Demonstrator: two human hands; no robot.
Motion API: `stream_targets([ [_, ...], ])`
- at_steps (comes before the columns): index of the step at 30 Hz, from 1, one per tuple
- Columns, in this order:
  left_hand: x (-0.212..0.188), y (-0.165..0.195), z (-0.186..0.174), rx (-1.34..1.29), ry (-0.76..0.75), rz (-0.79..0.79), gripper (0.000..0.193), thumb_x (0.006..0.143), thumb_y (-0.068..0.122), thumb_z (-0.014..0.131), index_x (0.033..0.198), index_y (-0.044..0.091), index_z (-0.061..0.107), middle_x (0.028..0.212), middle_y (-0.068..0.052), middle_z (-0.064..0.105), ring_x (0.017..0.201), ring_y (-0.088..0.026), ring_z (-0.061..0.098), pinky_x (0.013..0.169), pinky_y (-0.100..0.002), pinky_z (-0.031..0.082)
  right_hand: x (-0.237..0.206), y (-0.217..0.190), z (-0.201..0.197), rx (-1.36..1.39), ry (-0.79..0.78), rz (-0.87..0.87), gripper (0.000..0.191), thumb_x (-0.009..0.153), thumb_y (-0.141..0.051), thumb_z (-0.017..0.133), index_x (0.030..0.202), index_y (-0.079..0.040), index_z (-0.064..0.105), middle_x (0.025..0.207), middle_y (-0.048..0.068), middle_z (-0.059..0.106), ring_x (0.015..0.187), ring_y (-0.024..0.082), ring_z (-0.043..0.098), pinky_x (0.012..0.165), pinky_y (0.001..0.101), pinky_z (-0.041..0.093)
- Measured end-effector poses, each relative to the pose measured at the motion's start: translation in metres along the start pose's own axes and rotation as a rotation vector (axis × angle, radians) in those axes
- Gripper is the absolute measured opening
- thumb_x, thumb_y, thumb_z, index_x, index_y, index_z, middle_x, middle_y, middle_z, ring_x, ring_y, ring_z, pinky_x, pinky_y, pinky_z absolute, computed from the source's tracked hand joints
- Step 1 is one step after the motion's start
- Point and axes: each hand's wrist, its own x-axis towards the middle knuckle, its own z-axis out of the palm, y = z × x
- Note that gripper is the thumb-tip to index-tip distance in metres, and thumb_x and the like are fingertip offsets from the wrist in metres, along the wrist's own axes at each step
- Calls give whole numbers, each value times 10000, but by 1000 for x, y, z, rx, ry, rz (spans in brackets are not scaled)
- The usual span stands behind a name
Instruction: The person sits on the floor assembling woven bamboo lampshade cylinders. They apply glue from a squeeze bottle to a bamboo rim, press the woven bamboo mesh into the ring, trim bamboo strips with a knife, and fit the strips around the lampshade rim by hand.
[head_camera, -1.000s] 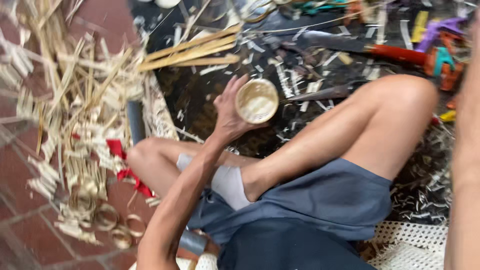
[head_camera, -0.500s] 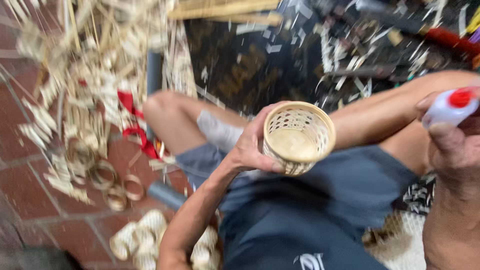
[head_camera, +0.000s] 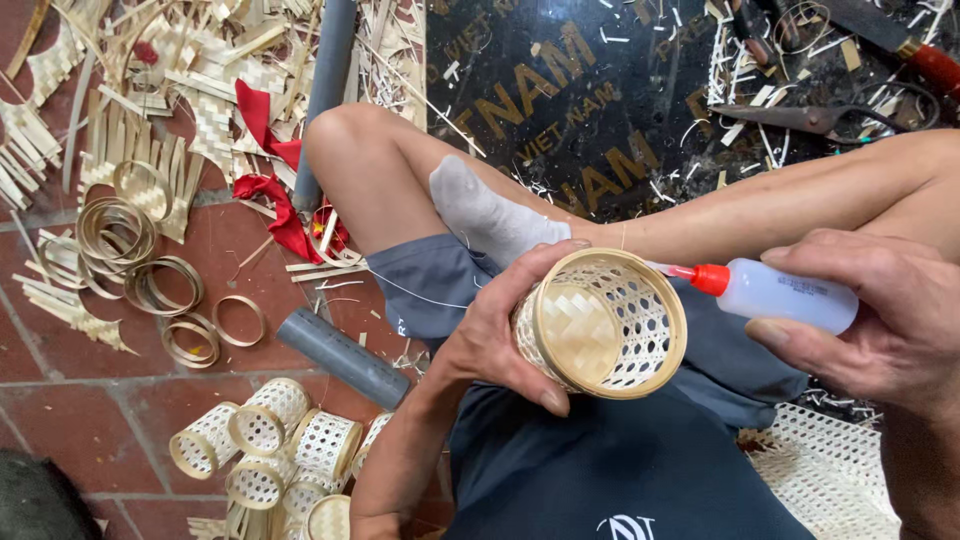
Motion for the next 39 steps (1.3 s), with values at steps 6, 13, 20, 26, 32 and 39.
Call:
stream_targets([
  [6, 4, 13, 3, 71, -24, 52, 1215, 603, 295, 1030, 1590, -4, 388, 1450, -87, 538, 1341, -163, 506, 1218, -304, 373, 12, -19, -2, -120, 2, 26, 500, 785, -215, 851, 1159, 19, 616, 935, 169, 726, 810, 231, 743, 648, 301, 578],
  [13, 9, 16, 8, 48, -13, 15, 1197, 625, 322, 1022, 1587, -5, 390, 1445, -90, 534, 1344, -171, 502, 1248, -316, 381, 10, -17, -10, -179, -61, 73, 502, 796, -244, 848, 1170, 15, 635, 946, 155, 738, 784, 216, 754, 683, 316, 592],
  [20, 16, 19, 7, 279, -27, 86, 1195, 607, 352, 1025, 1576, 20, 409, 1393, -100, 569, 1277, -201, 556, 1141, -314, 423, 24, -12, -27, -290, -247, 16, 582, 734, -285, 869, 1182, 21, 658, 866, 155, 730, 820, 252, 755, 718, 375, 588],
  [26, 21, 23, 5, 416, -39, 193, 1178, 592, 403, 1023, 1541, 52, 420, 1408, -102, 586, 1285, -225, 561, 1129, -341, 426, 31, -14, -37, -406, -422, -48, 620, 677, -324, 866, 1178, -9, 680, 890, 142, 729, 882, 272, 740, 824, 443, 572],
  [32, 26, 29, 7, 374, -41, 212, 1182, 591, 420, 1021, 1537, 65, 407, 1484, -95, 546, 1354, -237, 531, 1180, -360, 407, 29, -15, -41, -400, -438, 63, 657, 639, -366, 915, 1170, -38, 709, 802, 117, 726, 767, 250, 741, 725, 421, 576],
  [39, 39, 34, 3, 565, -30, 275, 1195, 603, 421, 1018, 1564, 59, 405, 1518, -109, 514, 1428, -274, 502, 1240, -384, 391, 25, -10, -35, -161, -287, 149, 678, 674, -339, 897, 1226, -22, 664, 829, 66, 726, 775, 173, 707, 706, 329, 594],
])
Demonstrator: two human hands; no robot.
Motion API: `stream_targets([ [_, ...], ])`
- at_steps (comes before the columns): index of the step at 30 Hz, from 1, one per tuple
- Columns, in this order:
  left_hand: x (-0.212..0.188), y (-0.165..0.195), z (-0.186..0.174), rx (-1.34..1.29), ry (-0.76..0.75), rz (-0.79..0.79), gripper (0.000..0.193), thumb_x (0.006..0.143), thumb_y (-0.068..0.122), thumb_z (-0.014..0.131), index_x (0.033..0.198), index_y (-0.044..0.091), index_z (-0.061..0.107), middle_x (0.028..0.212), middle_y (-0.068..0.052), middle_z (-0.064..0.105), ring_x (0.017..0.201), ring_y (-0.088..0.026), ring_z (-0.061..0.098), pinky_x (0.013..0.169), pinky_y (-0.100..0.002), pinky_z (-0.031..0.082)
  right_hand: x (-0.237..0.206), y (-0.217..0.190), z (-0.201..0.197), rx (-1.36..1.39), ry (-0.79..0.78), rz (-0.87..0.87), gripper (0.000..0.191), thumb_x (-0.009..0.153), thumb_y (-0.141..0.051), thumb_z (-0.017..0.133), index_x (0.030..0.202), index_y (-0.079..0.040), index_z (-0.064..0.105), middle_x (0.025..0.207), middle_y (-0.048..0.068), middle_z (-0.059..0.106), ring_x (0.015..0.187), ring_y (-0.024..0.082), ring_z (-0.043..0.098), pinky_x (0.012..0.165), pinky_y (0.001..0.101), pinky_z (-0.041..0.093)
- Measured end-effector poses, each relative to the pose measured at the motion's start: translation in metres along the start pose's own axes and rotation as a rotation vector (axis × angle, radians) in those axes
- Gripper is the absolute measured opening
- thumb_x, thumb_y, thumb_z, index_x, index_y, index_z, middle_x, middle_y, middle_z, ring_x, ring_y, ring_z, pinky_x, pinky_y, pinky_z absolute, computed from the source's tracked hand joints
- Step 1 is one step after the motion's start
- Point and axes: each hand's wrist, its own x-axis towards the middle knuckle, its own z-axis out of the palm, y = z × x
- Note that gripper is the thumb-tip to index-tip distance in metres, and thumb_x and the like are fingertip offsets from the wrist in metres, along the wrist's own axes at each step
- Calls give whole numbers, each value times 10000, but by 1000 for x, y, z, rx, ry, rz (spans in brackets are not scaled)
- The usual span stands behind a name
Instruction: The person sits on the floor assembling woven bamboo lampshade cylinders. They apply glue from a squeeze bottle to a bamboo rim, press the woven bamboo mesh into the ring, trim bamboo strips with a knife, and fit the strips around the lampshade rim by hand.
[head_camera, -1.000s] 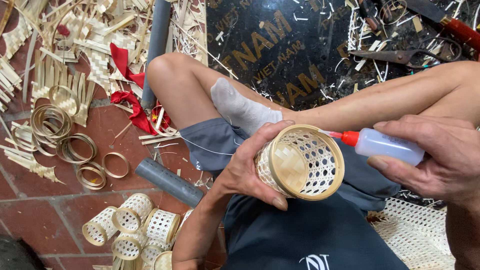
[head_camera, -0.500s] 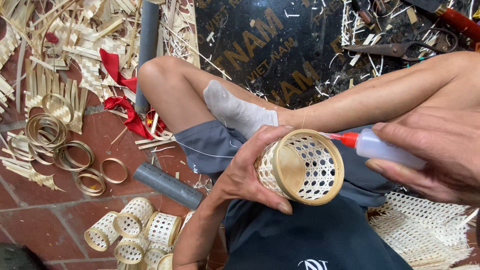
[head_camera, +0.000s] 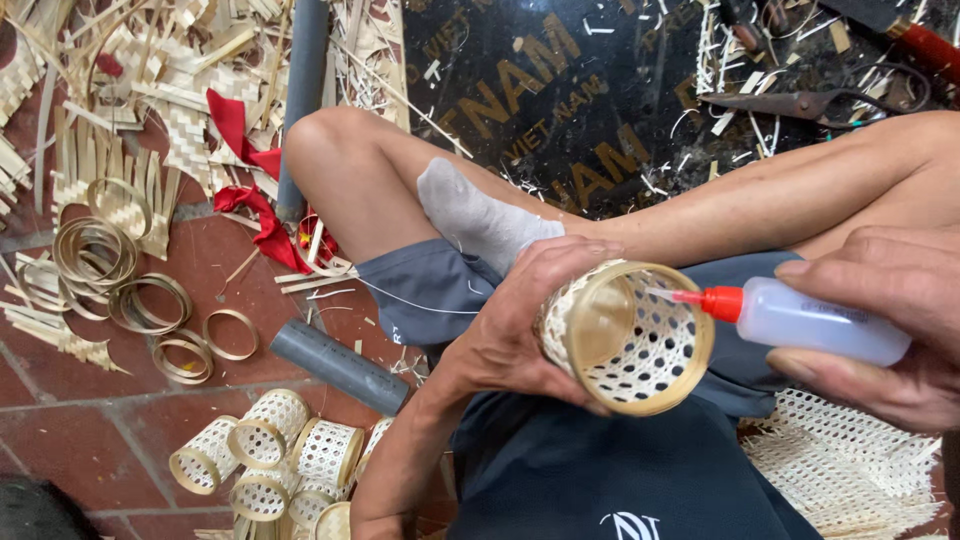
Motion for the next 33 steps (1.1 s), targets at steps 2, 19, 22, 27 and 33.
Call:
stream_targets([
  [2, 5, -1, -1, 56, 0, 39, 1167, 628, 435, 1007, 1558, 61, 409, 1522, -116, 515, 1443, -279, 505, 1247, -389, 381, 4, 2, -2, 25, -13, -136, 667, 710, -367, 887, 1233, -35, 639, 834, 43, 735, 780, 166, 743, 728, 341, 593],
  [19, 11, 4, -1, 97, 4, 36, 1125, 636, 483, 983, 1526, 66, 435, 1502, -118, 530, 1422, -264, 519, 1214, -387, 377, 32, -14, -3, -25, -38, -314, 639, 738, -362, 907, 1226, -37, 651, 792, 60, 731, 711, 173, 741, 662, 349, 577],
  [22, 10, 5, 0, 144, 3, 44, 1122, 654, 492, 980, 1534, 76, 422, 1508, -110, 526, 1427, -257, 515, 1202, -383, 378, 32, -21, -5, -69, -51, -327, 607, 729, -343, 893, 1203, -46, 655, 811, 70, 748, 684, 182, 726, 639, 357, 564],
  [27, 9, 3, 0, 184, 21, 64, 1121, 674, 486, 967, 1546, 84, 389, 1519, -111, 508, 1425, -273, 504, 1193, -393, 375, 37, -28, -6, -177, -242, -159, 607, 672, -410, 941, 1186, -161, 736, 772, -20, 757, 652, 140, 738, 608, 350, 572],
  [33, 5, 1, 2, 206, 46, 52, 1097, 692, 454, 975, 1546, 96, 386, 1531, -112, 508, 1418, -282, 506, 1192, -404, 387, 46, -38, -1, -4, 56, -409, 547, 740, -265, 885, 1146, 24, 658, 868, 111, 731, 671, 227, 703, 541, 342, 515],
])
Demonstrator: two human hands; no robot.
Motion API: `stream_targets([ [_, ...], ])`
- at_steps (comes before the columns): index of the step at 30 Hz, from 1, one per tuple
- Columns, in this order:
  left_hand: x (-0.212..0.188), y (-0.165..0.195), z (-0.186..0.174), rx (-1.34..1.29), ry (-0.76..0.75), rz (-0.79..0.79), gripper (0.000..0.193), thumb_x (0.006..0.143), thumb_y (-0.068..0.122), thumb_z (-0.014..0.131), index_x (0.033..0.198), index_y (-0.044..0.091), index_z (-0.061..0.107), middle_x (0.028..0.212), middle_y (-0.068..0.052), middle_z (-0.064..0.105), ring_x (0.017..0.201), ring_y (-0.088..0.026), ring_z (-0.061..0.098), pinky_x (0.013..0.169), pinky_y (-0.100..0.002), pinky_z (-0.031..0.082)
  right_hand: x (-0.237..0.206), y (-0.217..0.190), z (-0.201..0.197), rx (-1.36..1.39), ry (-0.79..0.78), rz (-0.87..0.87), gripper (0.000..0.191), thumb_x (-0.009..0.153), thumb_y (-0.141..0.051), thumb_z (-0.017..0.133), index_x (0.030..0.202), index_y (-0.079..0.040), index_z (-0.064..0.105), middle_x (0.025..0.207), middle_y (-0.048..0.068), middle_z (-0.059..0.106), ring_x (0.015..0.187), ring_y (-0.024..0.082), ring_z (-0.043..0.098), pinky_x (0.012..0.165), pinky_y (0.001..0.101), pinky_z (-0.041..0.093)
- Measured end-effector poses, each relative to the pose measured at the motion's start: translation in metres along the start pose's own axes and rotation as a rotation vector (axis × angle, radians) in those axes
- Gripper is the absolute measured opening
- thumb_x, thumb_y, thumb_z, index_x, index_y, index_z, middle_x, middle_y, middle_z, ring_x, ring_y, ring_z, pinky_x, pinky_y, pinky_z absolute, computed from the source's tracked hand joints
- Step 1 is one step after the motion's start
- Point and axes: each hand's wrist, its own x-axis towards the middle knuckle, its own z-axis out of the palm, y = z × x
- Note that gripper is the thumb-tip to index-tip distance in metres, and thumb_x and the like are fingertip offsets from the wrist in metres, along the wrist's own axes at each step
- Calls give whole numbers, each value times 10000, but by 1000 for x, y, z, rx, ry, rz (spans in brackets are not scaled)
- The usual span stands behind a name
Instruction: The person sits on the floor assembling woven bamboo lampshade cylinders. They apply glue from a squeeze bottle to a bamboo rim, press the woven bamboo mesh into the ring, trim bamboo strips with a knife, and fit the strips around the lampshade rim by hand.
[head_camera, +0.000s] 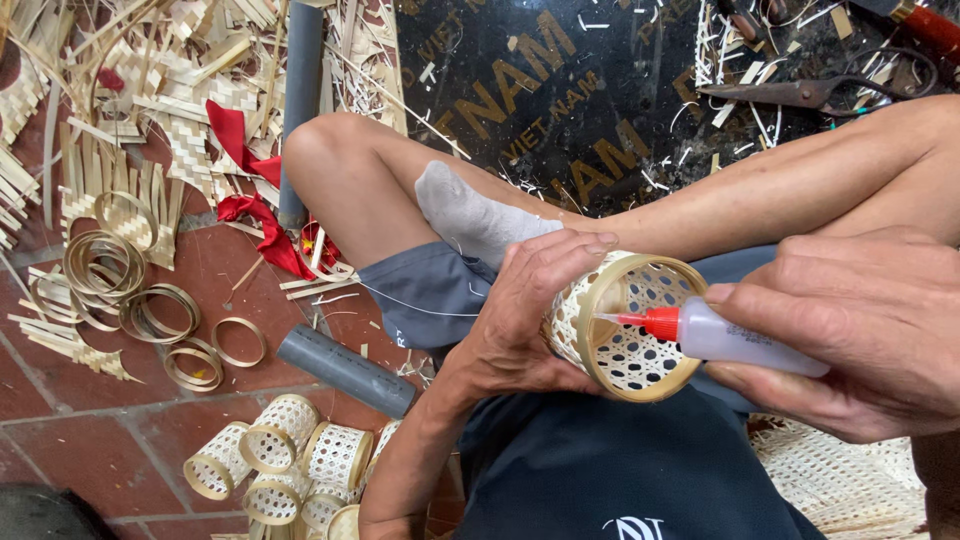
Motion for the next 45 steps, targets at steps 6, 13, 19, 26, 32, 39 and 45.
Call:
stream_targets([
  [6, -3, 1, 2, -8, 42, -10, 1083, 682, 387, 997, 1534, 90, 398, 1551, -133, 514, 1408, -302, 506, 1206, -434, 396, -19, 6, 4, -32, -23, 129, 577, 643, -316, 923, 1085, -20, 699, 776, 85, 723, 658, 246, 710, 556, 363, 528],
  [13, -5, 4, -5, 107, 202, 71, 962, 749, 254, 991, 1487, 94, 396, 1528, -149, 508, 1395, -332, 510, 1197, -452, 425, -81, 36, 10, 177, 185, 263, 581, 754, -195, 846, 1232, 2, 581, 801, 70, 718, 696, 156, 676, 610, 300, 564],
  [19, -2, 7, -1, 146, 265, 63, 979, 727, 238, 989, 1491, 80, 398, 1521, -163, 500, 1366, -331, 521, 1202, -472, 434, -91, 37, 14, 114, 214, 190, 593, 726, -191, 861, 1212, 0, 580, 757, 80, 701, 641, 178, 685, 578, 320, 550],
  [26, -2, 9, 2, 146, 272, 45, 1005, 707, 293, 991, 1491, 50, 412, 1511, -181, 506, 1350, -338, 531, 1186, -457, 437, -81, 28, 10, 58, 181, 266, 580, 727, -183, 880, 1192, 22, 601, 731, 87, 702, 620, 176, 716, 583, 332, 553],
  [32, -2, 11, 2, 114, 262, 20, 1044, 677, 353, 996, 1490, 44, 417, 1493, -176, 525, 1357, -345, 534, 1197, -465, 432, -82, 30, 16, 66, 223, 225, 510, 761, -175, 843, 1166, 10, 595, 764, 106, 693, 652, 195, 711, 610, 336, 557],
  [39, 2, 15, 1, 99, 264, 7, 1147, 612, 415, 1037, 1496, 36, 413, 1474, -168, 539, 1342, -322, 555, 1182, -444, 459, -96, 34, 14, 25, 80, 549, 559, 651, -148, 864, 1162, -37, 668, 732, 95, 710, 649, 205, 673, 564, 316, 547],
  [45, 5, 16, -1, 94, 270, 8, 1156, 611, 433, 1039, 1496, 34, 411, 1461, -167, 550, 1330, -312, 570, 1171, -430, 468, -96, 38, 18, 50, 115, 379, 623, 713, -156, 869, 1243, 2, 582, 793, 98, 711, 669, 169, 726, 606, 303, 556],
])
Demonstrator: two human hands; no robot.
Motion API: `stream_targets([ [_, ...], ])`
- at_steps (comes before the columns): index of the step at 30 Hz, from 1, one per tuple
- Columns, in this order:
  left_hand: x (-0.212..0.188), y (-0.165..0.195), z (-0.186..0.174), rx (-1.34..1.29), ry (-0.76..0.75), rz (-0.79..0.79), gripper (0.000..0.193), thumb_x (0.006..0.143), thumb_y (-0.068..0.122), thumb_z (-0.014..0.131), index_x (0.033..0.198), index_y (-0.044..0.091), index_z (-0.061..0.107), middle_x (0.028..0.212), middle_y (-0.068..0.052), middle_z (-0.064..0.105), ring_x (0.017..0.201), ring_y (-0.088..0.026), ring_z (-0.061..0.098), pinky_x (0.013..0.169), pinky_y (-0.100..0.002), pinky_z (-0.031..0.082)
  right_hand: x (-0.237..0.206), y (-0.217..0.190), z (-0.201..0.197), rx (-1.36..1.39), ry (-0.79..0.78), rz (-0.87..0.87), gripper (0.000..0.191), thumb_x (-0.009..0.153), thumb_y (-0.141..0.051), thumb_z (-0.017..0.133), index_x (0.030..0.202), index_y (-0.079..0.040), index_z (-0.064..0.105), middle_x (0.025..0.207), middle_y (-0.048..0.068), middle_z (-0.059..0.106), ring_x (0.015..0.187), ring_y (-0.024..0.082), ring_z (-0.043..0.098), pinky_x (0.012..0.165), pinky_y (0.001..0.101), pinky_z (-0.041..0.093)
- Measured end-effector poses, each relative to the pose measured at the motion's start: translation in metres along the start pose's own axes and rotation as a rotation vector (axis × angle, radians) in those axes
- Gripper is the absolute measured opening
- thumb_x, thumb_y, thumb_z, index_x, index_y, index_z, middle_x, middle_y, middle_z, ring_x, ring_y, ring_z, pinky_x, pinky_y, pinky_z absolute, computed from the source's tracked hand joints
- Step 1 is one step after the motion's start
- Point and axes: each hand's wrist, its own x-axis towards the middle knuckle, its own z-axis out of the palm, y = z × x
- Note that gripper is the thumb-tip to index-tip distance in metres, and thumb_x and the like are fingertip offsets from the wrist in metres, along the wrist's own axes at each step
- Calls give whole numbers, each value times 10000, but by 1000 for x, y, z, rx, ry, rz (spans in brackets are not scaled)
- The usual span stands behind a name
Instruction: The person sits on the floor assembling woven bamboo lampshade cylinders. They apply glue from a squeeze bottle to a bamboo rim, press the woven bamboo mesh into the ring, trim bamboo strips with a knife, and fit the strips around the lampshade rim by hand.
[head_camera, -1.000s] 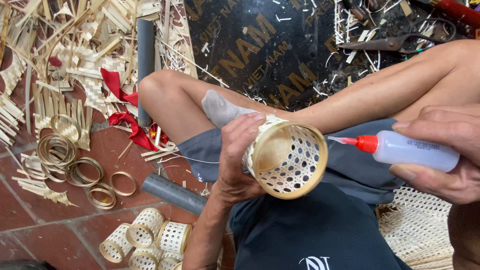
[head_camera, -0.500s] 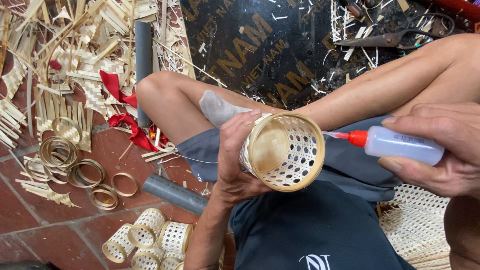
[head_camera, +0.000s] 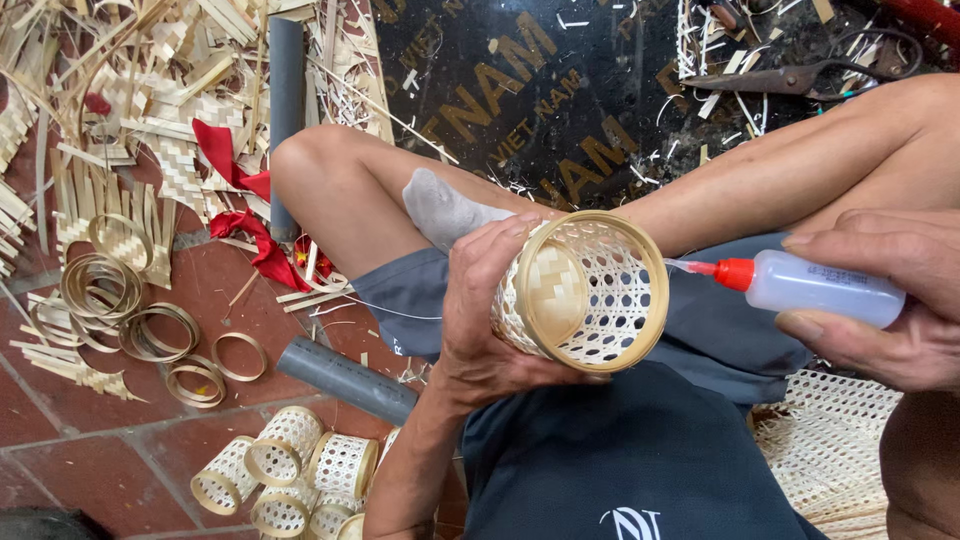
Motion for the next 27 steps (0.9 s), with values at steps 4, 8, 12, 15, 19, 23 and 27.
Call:
stream_targets([
  [4, 0, 0, -1, 40, -11, -14, 1167, 585, 449, 1037, 1480, 23, 420, 1455, -172, 551, 1324, -325, 562, 1170, -437, 455, 4, -1, 1, 7, 15, -17, 594, 723, -153, 869, 1227, -4, 591, 801, 98, 712, 700, 188, 698, 618, 313, 556],
  [8, -2, 0, -1, -4, -36, -65, 1171, 582, 443, 1035, 1490, 17, 432, 1425, -167, 552, 1330, -317, 572, 1170, -422, 467, 5, -2, 0, -11, 8, -19, 580, 724, -157, 873, 1217, -7, 607, 804, 97, 711, 696, 191, 721, 599, 307, 553],
  [12, -6, 1, 1, 1, -59, -152, 1177, 585, 427, 1036, 1509, 1, 444, 1408, -153, 575, 1324, -284, 589, 1166, -391, 471, 4, -3, -3, -70, -14, -9, 557, 708, -161, 874, 1190, -12, 639, 817, 111, 710, 708, 209, 719, 637, 341, 557],
  [15, -9, 2, 2, -26, -89, -236, 1211, 564, 437, 1029, 1528, -14, 451, 1408, -156, 575, 1328, -276, 593, 1171, -375, 472, 4, -4, -5, -76, -9, -32, 532, 738, -177, 855, 1200, -30, 636, 872, 115, 708, 726, 203, 716, 634, 321, 558],
  [19, -12, -1, 2, -67, -98, -294, 1236, 560, 441, 1021, 1549, -19, 439, 1433, -158, 557, 1360, -274, 578, 1202, -370, 460, 3, -1, -6, -94, -23, 29, 536, 703, -192, 859, 1168, -30, 649, 843, 120, 708, 735, 219, 705, 627, 331, 548],
  [23, -14, -2, 3, -211, -112, -378, 1223, 602, 433, 1015, 1550, -35, 399, 1467, -155, 552, 1406, -256, 572, 1236, -359, 460, -5, 5, -7, -112, -51, 220, 594, 613, -177, 868, 1157, -37, 677, 791, 119, 704, 709, 223, 665, 620, 330, 541],
  [27, -13, -3, 2, -550, -83, -554, 1243, 644, 449, 1001, 1597, -31, 363, 1533, -183, 539, 1422, -262, 546, 1250, -369, 436, -25, 10, -4, 21, 62, 290, 618, 618, -180, 852, 1194, -51, 668, 834, 115, 694, 735, 208, 646, 630, 305, 530],
])
